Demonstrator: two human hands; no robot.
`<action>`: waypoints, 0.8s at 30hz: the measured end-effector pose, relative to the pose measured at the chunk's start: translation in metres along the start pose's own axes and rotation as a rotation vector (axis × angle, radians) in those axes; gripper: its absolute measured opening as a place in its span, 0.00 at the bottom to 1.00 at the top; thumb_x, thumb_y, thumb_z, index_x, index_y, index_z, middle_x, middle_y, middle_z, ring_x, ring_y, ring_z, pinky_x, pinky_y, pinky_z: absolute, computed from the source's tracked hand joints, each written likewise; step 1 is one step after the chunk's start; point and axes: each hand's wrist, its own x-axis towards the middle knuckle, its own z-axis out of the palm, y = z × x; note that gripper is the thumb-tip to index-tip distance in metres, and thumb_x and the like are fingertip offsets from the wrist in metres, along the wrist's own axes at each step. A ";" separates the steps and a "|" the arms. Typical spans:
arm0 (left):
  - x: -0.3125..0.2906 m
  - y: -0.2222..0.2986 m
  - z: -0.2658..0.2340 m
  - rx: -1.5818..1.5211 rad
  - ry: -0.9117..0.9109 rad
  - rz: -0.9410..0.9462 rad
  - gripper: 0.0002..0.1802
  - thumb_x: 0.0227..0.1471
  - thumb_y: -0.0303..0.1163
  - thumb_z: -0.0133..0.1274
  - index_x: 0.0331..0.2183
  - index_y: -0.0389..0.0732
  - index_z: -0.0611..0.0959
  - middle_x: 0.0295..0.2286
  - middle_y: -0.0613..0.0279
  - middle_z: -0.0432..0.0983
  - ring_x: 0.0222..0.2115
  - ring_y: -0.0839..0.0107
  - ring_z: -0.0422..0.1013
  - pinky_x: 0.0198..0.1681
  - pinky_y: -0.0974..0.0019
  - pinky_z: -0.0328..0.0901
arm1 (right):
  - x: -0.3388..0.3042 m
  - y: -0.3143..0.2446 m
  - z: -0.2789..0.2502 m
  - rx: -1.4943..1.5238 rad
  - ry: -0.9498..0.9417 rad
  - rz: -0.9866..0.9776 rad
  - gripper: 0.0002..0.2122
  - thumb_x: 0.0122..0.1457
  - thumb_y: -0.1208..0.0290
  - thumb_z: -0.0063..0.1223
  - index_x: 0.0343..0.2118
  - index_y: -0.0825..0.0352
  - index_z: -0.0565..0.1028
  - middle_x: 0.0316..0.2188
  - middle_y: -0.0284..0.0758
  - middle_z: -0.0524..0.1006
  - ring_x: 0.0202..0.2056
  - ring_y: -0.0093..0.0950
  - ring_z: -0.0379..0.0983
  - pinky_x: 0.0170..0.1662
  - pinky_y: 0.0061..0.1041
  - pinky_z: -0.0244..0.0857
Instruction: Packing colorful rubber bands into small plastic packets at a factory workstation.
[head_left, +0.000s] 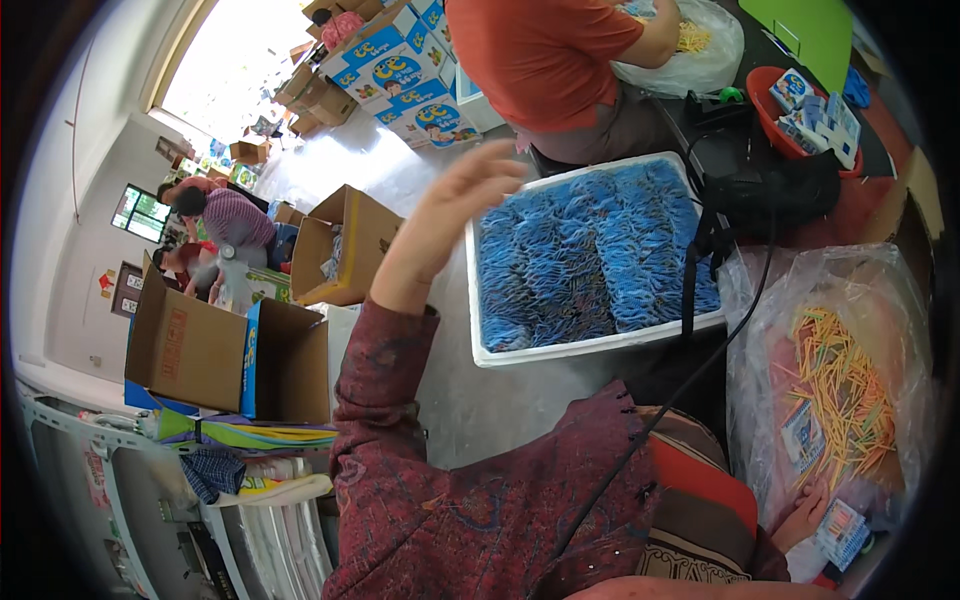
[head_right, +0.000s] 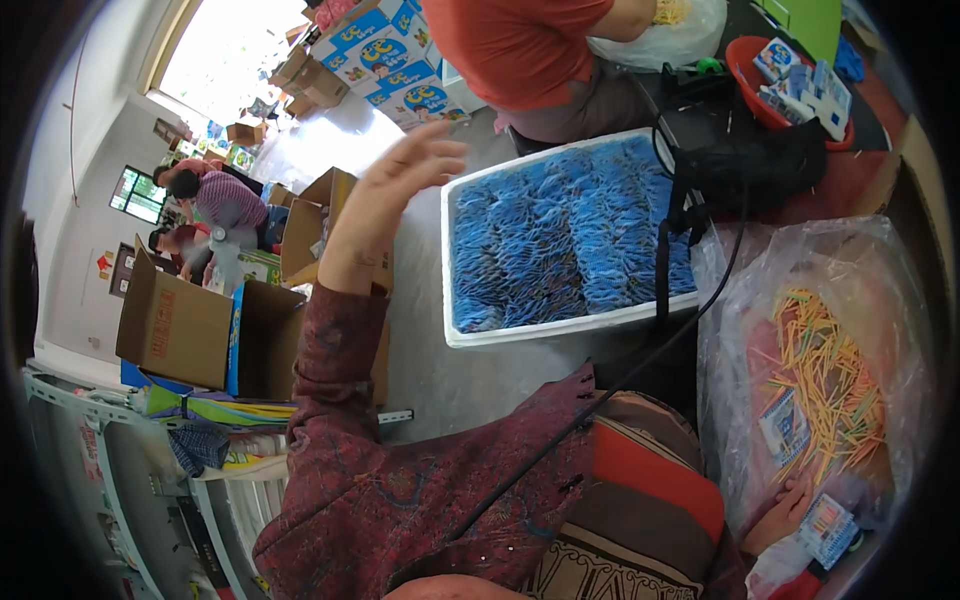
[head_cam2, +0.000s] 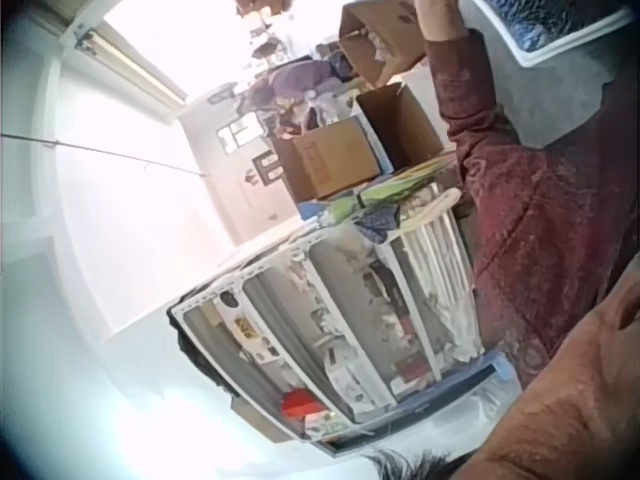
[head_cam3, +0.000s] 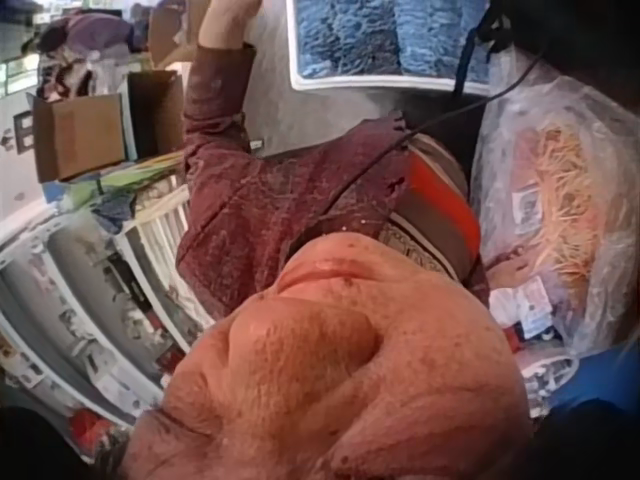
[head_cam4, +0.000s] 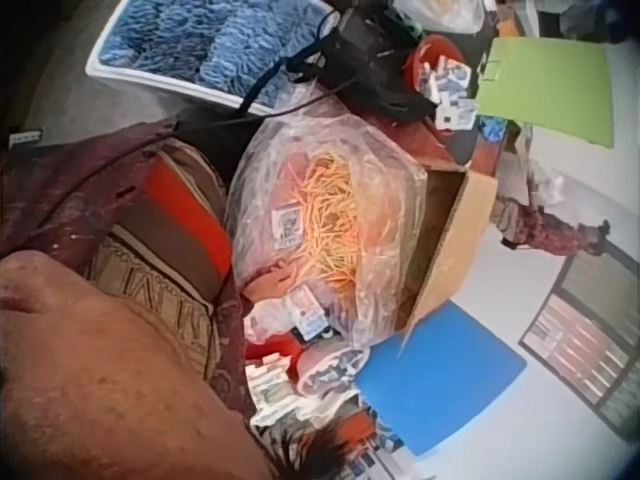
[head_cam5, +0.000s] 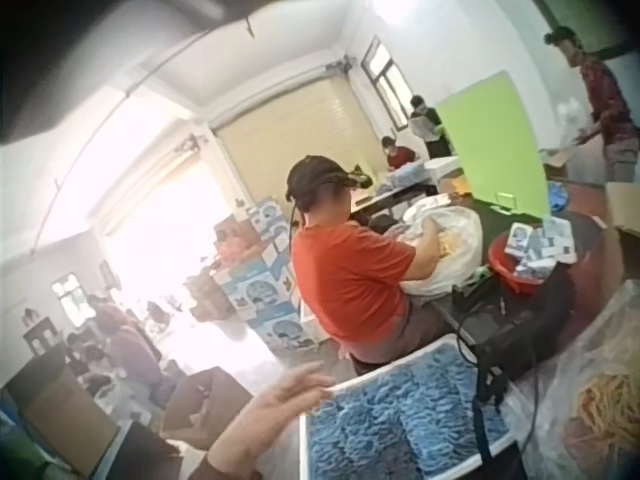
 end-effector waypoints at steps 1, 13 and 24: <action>-0.001 0.011 0.014 0.001 0.001 0.002 0.24 0.56 0.32 0.51 0.53 0.35 0.69 0.47 0.53 0.72 0.47 0.61 0.70 0.49 0.62 0.65 | -0.001 -0.002 0.000 0.000 0.012 0.011 0.14 0.65 0.69 0.43 0.49 0.70 0.72 0.29 0.25 0.71 0.26 0.12 0.59 0.30 0.10 0.54; -0.031 -0.021 0.067 0.607 -0.605 0.151 0.24 0.54 0.36 0.54 0.50 0.37 0.73 0.46 0.51 0.73 0.45 0.60 0.71 0.48 0.63 0.64 | -0.003 -0.004 0.002 0.019 0.015 0.027 0.14 0.65 0.69 0.43 0.49 0.68 0.73 0.29 0.24 0.69 0.27 0.13 0.58 0.31 0.10 0.54; -0.013 -0.099 0.168 0.578 -1.093 0.088 0.14 0.54 0.32 0.52 0.42 0.37 0.78 0.32 0.57 0.78 0.33 0.66 0.75 0.38 0.66 0.68 | -0.003 -0.043 0.029 0.282 0.038 0.146 0.14 0.64 0.65 0.46 0.49 0.65 0.74 0.31 0.23 0.71 0.28 0.12 0.61 0.30 0.11 0.56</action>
